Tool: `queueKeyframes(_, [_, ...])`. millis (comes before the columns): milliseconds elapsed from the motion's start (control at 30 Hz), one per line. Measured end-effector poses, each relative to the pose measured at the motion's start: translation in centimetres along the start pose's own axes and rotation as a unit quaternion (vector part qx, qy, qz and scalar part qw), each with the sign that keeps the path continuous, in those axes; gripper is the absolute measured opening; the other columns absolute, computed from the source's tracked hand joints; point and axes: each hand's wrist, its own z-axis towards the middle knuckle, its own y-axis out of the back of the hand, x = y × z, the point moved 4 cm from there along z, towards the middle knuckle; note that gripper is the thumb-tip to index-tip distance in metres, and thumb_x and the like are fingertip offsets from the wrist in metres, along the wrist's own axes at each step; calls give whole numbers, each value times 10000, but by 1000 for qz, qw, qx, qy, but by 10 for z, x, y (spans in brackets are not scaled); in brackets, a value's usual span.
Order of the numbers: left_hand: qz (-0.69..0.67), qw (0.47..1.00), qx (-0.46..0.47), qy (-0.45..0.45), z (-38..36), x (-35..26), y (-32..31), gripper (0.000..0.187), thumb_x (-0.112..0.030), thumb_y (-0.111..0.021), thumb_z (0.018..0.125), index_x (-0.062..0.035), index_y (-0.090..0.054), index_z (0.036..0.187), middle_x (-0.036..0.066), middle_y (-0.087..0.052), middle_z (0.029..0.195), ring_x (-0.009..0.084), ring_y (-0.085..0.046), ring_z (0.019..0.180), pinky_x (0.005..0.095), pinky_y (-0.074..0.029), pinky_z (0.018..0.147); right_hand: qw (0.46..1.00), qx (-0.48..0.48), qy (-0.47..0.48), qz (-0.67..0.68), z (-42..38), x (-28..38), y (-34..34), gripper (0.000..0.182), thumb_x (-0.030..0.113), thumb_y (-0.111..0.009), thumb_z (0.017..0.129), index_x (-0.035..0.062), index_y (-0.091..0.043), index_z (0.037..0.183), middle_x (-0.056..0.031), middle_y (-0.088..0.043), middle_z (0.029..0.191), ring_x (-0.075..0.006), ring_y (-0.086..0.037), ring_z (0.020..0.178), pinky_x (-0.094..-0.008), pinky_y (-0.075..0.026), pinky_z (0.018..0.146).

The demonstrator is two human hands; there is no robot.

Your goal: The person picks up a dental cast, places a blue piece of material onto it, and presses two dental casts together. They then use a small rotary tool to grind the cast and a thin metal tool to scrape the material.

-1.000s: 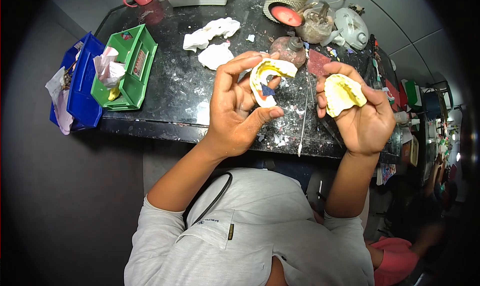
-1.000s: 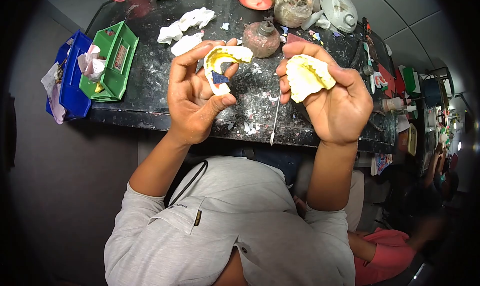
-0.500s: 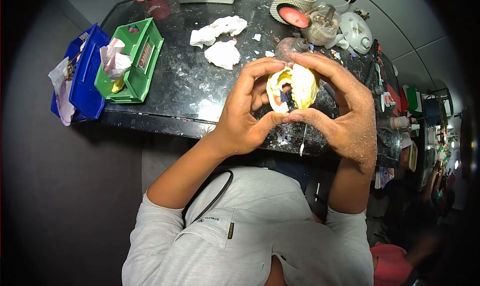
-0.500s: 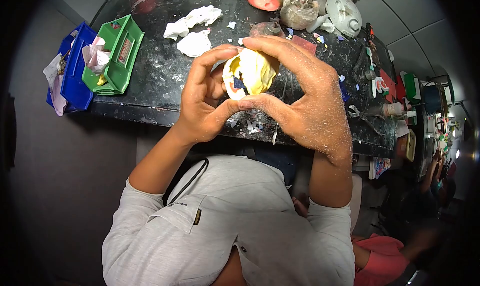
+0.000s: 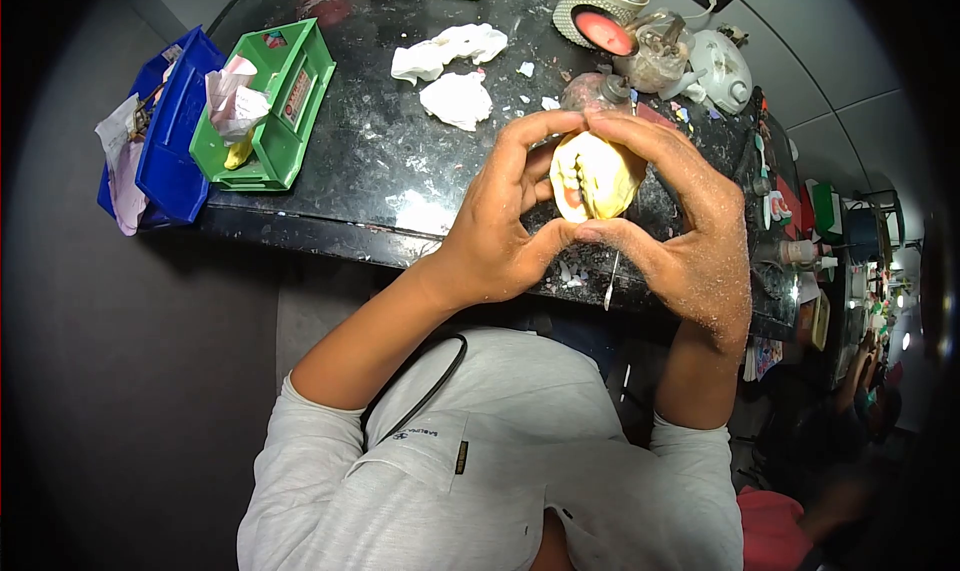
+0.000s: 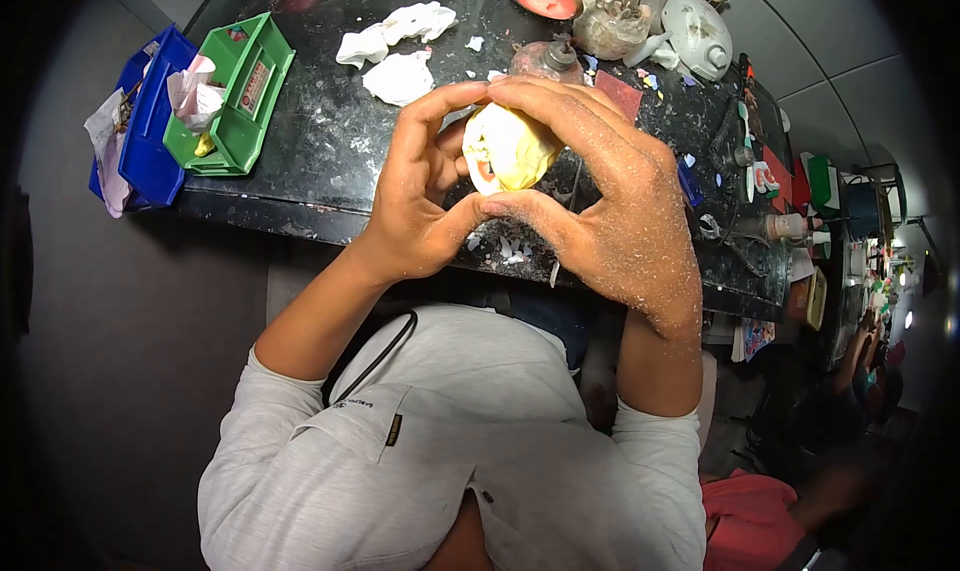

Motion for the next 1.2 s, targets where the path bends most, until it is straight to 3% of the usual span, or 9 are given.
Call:
queueKeyframes(233, [56, 998, 22, 19, -1, 0, 3, 788, -35, -748, 906, 47, -244, 1506, 195, -340, 1511, 308, -472, 1413, 435, -483, 1137, 1000, 1, -15, 6, -3, -1, -2, 635, 180, -898, 722, 42, -681, 1303, -165, -710, 1277, -317, -671, 1217, -422, -522, 1048])
queueKeyframes(533, [79, 997, 20, 14, -1, 2, 4, 753, -16, -733, 909, 48, -272, 1501, 185, -376, 1499, 300, -469, 1421, 432, -471, 1144, 999, -14, -19, 33, -5, -5, -7, 632, 167, -904, 720, 45, -687, 1301, -158, -710, 1280, -307, -678, 1200, -399, -538, 1016])
queueKeyframes(600, [90, 996, 22, 16, -2, 2, 5, 747, -19, -735, 910, 42, -282, 1500, 183, -387, 1496, 298, -469, 1422, 434, -461, 1151, 998, -1, -40, 45, -6, -6, -9, 675, 119, -920, 690, 4, -673, 1308, -180, -685, 1314, -281, -622, 1271, -411, -456, 1115])
queueKeyframes(733, [98, 995, 21, 27, -3, 3, 5, 741, -36, -752, 906, 27, -307, 1496, 183, -411, 1493, 296, -470, 1423, 440, -436, 1166, 996, -13, -58, 65, -9, -9, -12, 673, 108, -918, 690, 4, -671, 1308, -181, -683, 1319, -281, -620, 1274, -410, -453, 1119])
queueKeyframes(867, [95, 995, 23, 22, -1, 1, 3, 731, -49, -766, 900, 26, -333, 1484, 183, -429, 1484, 294, -484, 1411, 441, -434, 1168, 997, -26, -36, 61, -10, -12, -11, 629, 155, -910, 719, 47, -690, 1298, -157, -706, 1292, -298, -668, 1217, -404, -521, 1041])
queueKeyframes(933, [114, 993, 1, -4, 0, -1, 3, 690, 78, -720, 810, 28, -410, 1424, 182, -514, 1363, 303, -573, 1318, 406, -491, 1128, 997, -24, -29, 64, -13, -13, -10, 632, 154, -912, 717, 47, -690, 1299, -157, -704, 1299, -298, -666, 1222, -403, -517, 1049])
queueKeyframes(1000, [118, 993, -3, 0, -1, -2, 4, 691, 49, -761, 805, 29, -428, 1411, 179, -536, 1346, 298, -588, 1298, 402, -490, 1125, 992, 3, -71, 106, -16, -18, -11, 709, 89, -917, 681, -18, -651, 1330, -198, -642, 1389, -282, -581, 1333, -409, -409, 1163])
queueKeyframes(1133, [140, 990, -13, -6, 1, -6, 6, 738, -86, -895, 770, 27, -480, 1370, 167, -604, 1301, 283, -626, 1248, 387, -500, 1098, 990, -9, -54, 128, -20, -22, -11, 671, 121, -905, 716, 25, -666, 1336, -200, -652, 1383, -305, -609, 1319, -414, -477, 1110])
queueKeyframes(1200, [119, 992, -24, -15, 1, 0, 7, 741, -122, -915, 757, 26, -498, 1352, 168, -614, 1302, 275, -630, 1244, 383, -502, 1093, 979, 2, -66, 191, -22, -22, -12, 742, 120, -893, 728, -54, -599, 1387, -238, -573, 1468, -312, -515, 1409, -429, -355, 1208])
